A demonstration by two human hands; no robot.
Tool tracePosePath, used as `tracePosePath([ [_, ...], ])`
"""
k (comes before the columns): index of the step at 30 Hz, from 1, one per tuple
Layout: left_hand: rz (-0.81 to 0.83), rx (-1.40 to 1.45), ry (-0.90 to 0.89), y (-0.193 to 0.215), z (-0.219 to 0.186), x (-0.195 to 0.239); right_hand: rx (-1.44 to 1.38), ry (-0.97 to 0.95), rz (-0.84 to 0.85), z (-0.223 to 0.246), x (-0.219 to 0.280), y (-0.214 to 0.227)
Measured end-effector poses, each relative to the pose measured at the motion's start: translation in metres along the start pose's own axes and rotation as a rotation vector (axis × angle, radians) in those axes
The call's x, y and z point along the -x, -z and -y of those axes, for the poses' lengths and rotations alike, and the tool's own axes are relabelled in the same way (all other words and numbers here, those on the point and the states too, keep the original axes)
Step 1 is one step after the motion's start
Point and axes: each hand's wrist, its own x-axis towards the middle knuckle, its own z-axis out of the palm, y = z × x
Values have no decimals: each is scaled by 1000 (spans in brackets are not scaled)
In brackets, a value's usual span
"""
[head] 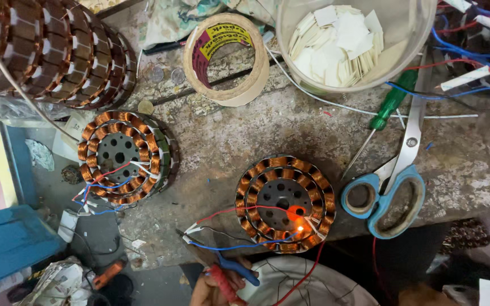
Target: The person prepares and solders electrical wires onto fan motor stators using a soldering iron and pliers.
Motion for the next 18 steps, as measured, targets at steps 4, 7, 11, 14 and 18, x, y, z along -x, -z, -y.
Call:
tracePosePath([
  [4,80,-59,-71,-2,-1,-1,-296,-435,1,-41,36,17],
  [7,82,40,94,1,-8,-10,-460,-657,102,-66,51,28],
  [11,55,56,17,-19,-17,-13,-558,-798,120,-65,64,13],
  [14,-70,-108,86,-42,-32,-9,-195,-127,-28,-54,68,-15],
  [18,-163,-186,11,-69,-44,-19,-113,-10,51,-40,53,-11],
])
